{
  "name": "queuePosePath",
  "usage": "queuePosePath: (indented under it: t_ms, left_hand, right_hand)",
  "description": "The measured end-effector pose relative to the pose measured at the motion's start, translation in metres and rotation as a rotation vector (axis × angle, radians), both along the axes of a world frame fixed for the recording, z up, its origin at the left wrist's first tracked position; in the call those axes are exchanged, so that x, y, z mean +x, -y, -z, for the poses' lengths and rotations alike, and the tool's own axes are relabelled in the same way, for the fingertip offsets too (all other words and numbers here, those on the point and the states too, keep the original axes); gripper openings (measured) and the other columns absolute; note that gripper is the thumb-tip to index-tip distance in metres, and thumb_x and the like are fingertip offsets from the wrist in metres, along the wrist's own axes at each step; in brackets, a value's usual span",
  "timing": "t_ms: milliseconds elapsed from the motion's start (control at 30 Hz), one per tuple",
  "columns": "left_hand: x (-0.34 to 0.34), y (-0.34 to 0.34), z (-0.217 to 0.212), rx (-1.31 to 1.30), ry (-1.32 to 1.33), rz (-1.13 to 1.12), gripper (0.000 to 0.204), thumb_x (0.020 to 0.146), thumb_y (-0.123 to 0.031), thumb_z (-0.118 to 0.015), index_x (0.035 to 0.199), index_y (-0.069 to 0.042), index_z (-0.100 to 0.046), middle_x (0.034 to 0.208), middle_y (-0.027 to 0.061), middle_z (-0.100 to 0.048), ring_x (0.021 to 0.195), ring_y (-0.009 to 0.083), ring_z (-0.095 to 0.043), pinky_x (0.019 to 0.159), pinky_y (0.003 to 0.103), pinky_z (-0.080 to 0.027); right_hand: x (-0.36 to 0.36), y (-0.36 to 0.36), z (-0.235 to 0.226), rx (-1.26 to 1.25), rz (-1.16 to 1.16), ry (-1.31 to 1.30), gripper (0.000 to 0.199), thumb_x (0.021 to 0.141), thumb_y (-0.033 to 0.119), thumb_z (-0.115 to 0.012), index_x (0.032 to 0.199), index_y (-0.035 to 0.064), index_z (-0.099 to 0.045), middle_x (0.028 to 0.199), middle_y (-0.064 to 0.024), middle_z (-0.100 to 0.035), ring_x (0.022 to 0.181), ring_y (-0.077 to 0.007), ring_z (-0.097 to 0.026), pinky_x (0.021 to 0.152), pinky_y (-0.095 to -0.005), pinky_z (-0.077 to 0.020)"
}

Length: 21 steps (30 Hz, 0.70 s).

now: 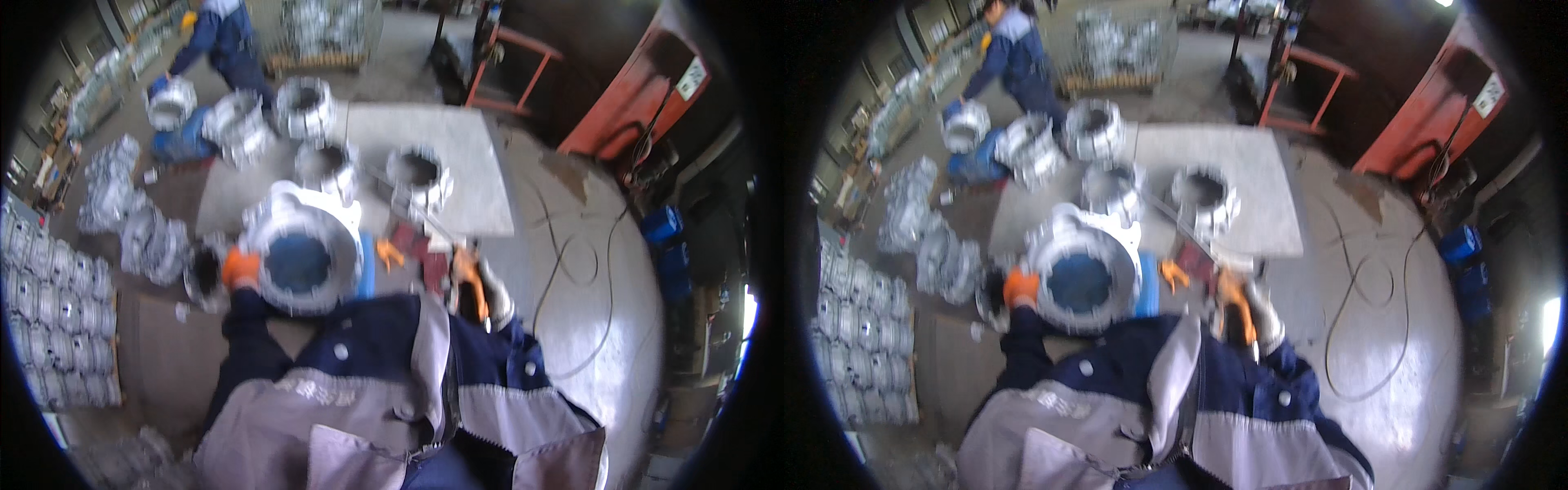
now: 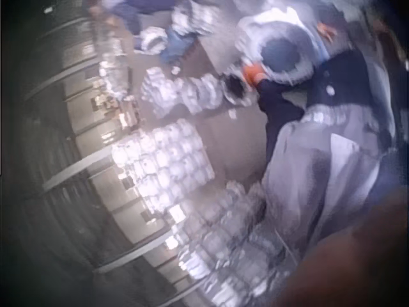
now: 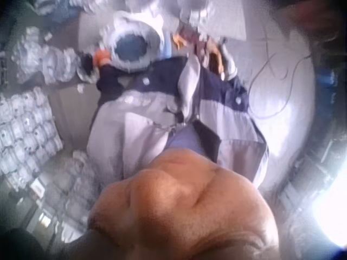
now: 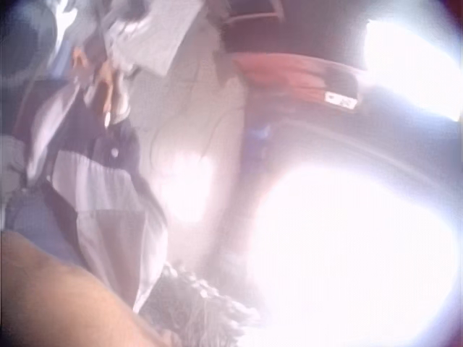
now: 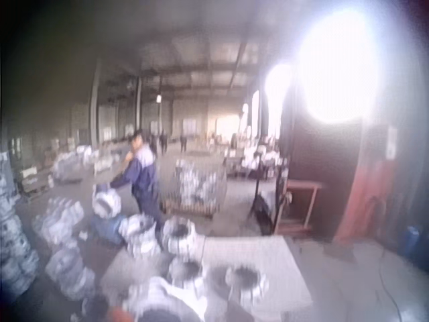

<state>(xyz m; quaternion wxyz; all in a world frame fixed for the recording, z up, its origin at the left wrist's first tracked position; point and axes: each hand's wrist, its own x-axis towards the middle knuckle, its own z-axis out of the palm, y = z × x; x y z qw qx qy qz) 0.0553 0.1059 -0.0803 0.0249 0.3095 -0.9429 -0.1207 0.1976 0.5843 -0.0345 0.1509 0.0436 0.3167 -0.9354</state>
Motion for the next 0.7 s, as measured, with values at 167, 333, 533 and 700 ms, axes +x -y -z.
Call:
queuePosePath:
  t_ms: [167, 333, 533, 700]
  left_hand:
    - [0.01, -0.048, -0.051, -0.035, -0.026, 0.086, 0.038, 0.067, -0.038, -0.063, 0.091, -0.009, -0.063, 0.091, 0.0167, -0.064, 0.087, 0.0353, -0.061, 0.072, 0.043, -0.048]
    - [0.009, -0.091, -0.083, -0.077, -0.001, 0.218, 0.035, 0.068, -0.036, -0.061, 0.088, -0.007, -0.064, 0.09, 0.0188, -0.063, 0.086, 0.0374, -0.06, 0.072, 0.043, -0.048]
    - [0.01, -0.133, -0.088, -0.165, -0.05, 0.434, 0.033, 0.069, -0.035, -0.062, 0.085, -0.006, -0.061, 0.086, 0.018, -0.063, 0.083, 0.0382, -0.059, 0.071, 0.045, -0.046]
    - [0.033, -0.164, -0.087, -0.152, -0.162, 0.532, 0.028, 0.068, -0.03, -0.062, 0.082, -0.006, -0.06, 0.084, 0.0174, -0.063, 0.08, 0.0369, -0.059, 0.07, 0.045, -0.047]
  right_hand:
    - [-0.008, -0.009, -0.029, -0.015, -0.184, 0.082, 0.055, 0.09, 0.042, -0.046, 0.13, 0.0041, -0.038, 0.111, -0.0102, -0.055, 0.094, -0.021, -0.056, 0.082, -0.0339, -0.0463]
    - [-0.014, -0.027, -0.08, 0.194, -0.334, 0.066, 0.06, 0.087, 0.047, -0.049, 0.126, 0.0024, -0.042, 0.11, -0.0139, -0.055, 0.093, -0.0212, -0.059, 0.078, -0.0314, -0.0503]
    - [-0.013, -0.031, -0.107, 0.58, -0.298, -0.026, 0.065, 0.084, 0.053, -0.05, 0.119, -0.0015, -0.047, 0.099, -0.0124, -0.058, 0.079, -0.0162, -0.06, 0.065, -0.0251, -0.0497]
    - [-0.02, -0.03, -0.117, 0.799, -0.445, -0.114, 0.071, 0.083, 0.061, -0.044, 0.112, -0.0031, -0.05, 0.086, -0.0121, -0.058, 0.06, -0.0147, -0.055, 0.055, -0.0254, -0.046]
